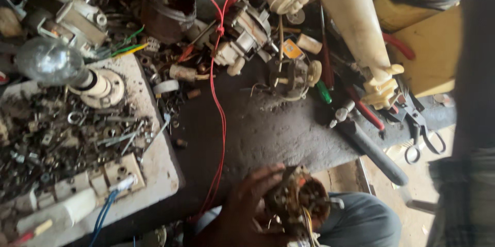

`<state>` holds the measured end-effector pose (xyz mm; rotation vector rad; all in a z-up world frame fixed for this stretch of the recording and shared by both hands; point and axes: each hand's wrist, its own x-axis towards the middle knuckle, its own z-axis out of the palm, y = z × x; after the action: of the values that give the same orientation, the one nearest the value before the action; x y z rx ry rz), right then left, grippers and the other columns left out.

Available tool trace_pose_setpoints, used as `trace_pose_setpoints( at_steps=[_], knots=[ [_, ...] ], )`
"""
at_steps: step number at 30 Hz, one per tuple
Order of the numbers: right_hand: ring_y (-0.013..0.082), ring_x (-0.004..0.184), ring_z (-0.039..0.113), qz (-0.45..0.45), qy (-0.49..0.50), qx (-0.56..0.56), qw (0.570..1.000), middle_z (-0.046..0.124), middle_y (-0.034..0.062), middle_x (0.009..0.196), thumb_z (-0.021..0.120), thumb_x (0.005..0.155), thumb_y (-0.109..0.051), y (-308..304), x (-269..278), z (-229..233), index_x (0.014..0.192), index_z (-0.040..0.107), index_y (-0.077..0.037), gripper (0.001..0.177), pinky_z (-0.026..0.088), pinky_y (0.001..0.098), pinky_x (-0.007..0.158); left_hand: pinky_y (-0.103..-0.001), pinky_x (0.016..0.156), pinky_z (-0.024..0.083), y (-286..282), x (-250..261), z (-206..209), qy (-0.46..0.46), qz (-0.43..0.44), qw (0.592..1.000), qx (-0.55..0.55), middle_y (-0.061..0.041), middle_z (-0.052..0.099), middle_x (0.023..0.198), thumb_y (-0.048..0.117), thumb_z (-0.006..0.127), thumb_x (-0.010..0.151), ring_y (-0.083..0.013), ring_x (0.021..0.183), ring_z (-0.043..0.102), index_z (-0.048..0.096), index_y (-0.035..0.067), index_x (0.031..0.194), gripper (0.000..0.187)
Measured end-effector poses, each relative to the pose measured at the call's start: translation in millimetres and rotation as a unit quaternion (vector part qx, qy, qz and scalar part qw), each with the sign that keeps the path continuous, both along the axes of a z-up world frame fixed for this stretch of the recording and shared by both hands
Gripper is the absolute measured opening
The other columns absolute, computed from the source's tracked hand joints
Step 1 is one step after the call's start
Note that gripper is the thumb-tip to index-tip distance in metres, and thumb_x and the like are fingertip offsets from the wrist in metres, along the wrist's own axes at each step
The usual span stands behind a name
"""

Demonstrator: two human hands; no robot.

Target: The person disassembles a small electrical motor using a screwdriver and a hammer. They remove the outer casing to expose the internal components, including the rotor and stator, and inspect the wiring and shaft.

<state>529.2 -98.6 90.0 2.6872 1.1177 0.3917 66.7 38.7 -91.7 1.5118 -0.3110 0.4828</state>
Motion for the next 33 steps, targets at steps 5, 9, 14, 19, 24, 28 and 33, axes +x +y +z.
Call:
trace_pose_setpoints(
  at_steps=[5,9,14,19,24,28,33],
  knots=[
    [0.0316,0.098,0.065,0.042,0.038,-0.013,0.998,0.067,0.0084,0.107,0.083,0.084,-0.019,-26,-71,4,0.095,0.07,-0.014,0.017,0.049,0.0474,0.087,-0.05,0.118,0.052,12,14,18,-0.038,0.077,0.99,0.111,-0.023,0.055,0.15,0.044,0.093,0.076,-0.0389,0.141,0.059,0.042,0.004,0.149,0.098],
    [0.0312,0.096,0.065,0.05,0.082,-0.022,0.995,0.068,0.0076,0.105,0.082,0.083,-0.019,-58,-128,28,0.091,0.071,-0.014,0.014,0.048,0.0476,0.086,-0.047,0.116,0.053,19,15,26,-0.026,0.098,0.99,0.095,-0.021,0.058,0.148,0.042,0.092,0.074,-0.0347,0.138,0.062,0.046,0.004,0.148,0.095],
    [0.0307,0.094,0.065,0.01,0.137,-0.014,0.99,0.069,0.0065,0.102,0.081,0.081,-0.02,-94,-221,38,0.086,0.073,-0.016,0.01,0.048,0.0479,0.085,-0.043,0.118,0.05,27,1,23,0.008,0.003,0.996,-0.091,-0.017,0.058,0.148,0.045,0.092,0.077,-0.0294,0.138,0.06,0.043,0.002,0.15,0.098],
    [0.0281,0.103,0.063,0.354,-0.172,0.184,0.901,0.064,0.0079,0.105,0.079,0.078,-0.015,-90,-286,-12,0.091,0.077,-0.015,0.013,0.047,0.048,0.09,-0.039,0.118,0.049,53,-48,44,-0.006,0.051,0.989,-0.141,-0.014,0.057,0.147,0.049,0.093,0.077,-0.0253,0.137,0.059,0.039,0.001,0.152,0.104],
    [0.0251,0.097,0.062,0.384,-0.12,0.162,0.901,0.061,0.0043,0.097,0.067,0.066,-0.024,-50,-317,-65,0.086,0.071,-0.018,0.021,0.049,0.0489,0.092,-0.035,0.118,0.048,54,-60,97,-0.056,0.092,0.982,-0.157,-0.012,0.056,0.146,0.053,0.094,0.078,-0.0224,0.135,0.058,0.037,0.0,0.154,0.109],
    [0.0276,0.109,0.064,0.354,-0.085,0.22,0.905,0.063,0.009,0.106,0.068,0.074,-0.019,-43,-330,-79,0.099,0.071,-0.009,0.027,0.049,0.0493,0.1,-0.034,0.119,0.044,43,-34,122,-0.086,0.092,0.978,-0.169,-0.012,0.055,0.143,0.051,0.093,0.079,-0.0217,0.132,0.055,0.038,-0.002,0.157,0.109],
    [0.028,0.12,0.064,0.352,-0.044,0.244,0.903,0.065,0.0103,0.117,0.07,0.085,-0.012,-50,-332,-79,0.111,0.072,-0.006,0.027,0.047,0.0514,0.107,-0.032,0.127,0.039,36,1,132,-0.079,0.07,0.985,-0.139,-0.011,0.046,0.152,0.05,0.092,0.084,-0.0208,0.143,0.05,0.029,0.004,0.161,0.11]
  ],
)
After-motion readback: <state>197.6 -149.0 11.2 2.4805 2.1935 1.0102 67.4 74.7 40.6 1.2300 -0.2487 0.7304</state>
